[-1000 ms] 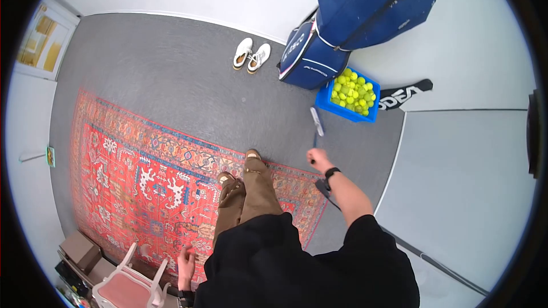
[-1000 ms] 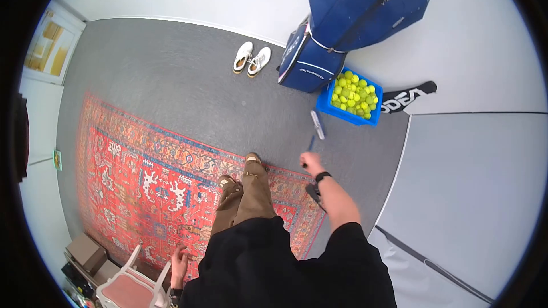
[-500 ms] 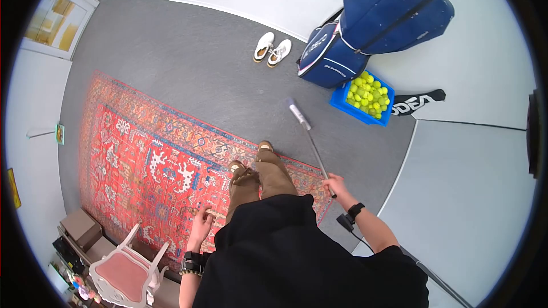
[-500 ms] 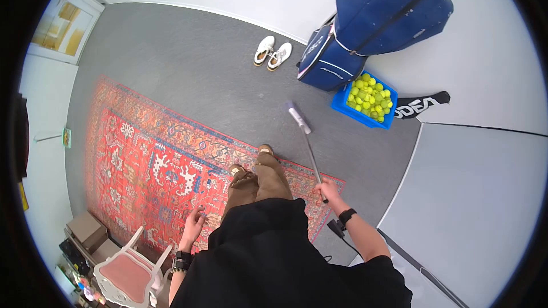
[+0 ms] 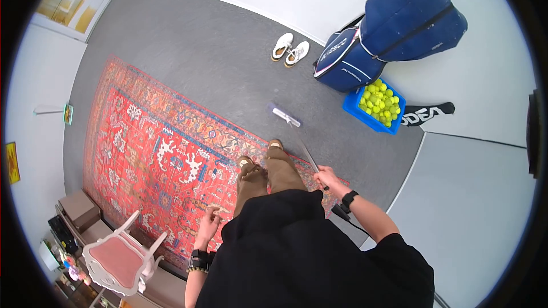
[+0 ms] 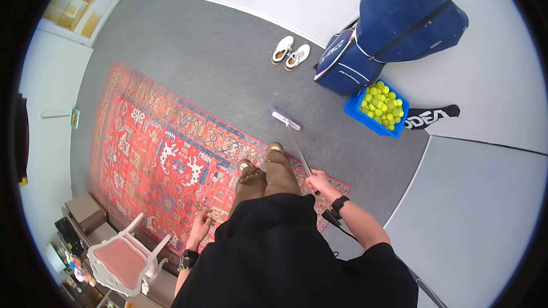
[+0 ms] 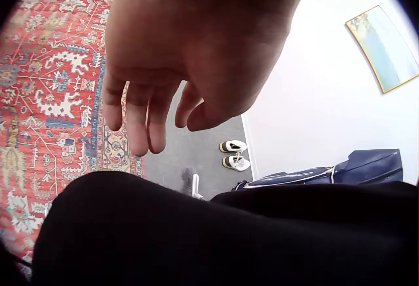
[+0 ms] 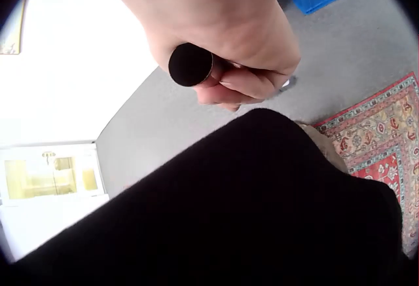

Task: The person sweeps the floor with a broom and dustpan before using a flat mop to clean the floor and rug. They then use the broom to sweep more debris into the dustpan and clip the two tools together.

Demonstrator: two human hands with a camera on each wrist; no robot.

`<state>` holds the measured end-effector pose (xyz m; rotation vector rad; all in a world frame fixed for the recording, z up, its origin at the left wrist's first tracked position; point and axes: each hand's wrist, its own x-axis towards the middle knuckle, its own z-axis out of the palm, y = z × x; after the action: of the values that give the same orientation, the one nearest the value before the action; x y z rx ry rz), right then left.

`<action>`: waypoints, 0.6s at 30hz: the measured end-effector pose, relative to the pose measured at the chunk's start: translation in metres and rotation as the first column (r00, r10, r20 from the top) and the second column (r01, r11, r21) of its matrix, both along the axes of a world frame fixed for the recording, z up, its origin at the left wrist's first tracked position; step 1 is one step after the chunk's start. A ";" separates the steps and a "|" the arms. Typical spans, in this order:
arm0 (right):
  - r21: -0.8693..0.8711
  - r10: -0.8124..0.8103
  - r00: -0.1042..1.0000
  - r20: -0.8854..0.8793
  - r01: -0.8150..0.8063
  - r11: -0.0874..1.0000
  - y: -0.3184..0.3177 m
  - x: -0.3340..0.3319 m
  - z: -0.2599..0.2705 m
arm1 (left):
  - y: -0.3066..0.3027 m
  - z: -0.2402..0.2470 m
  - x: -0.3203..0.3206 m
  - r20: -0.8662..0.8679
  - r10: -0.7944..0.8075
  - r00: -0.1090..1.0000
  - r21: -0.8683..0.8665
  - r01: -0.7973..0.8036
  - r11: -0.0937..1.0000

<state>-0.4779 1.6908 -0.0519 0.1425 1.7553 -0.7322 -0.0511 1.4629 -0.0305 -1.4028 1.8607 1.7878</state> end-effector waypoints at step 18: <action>0.041 0.276 0.956 -0.098 -0.274 0.961 -0.087 0.001 -0.082 | 0.072 0.007 0.085 0.125 0.336 0.934 0.027 -0.342 0.939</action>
<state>-0.4771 1.6037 -0.1342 -0.1226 1.8371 -0.5199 0.0343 1.5350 -0.0237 -1.8607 1.5790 1.8331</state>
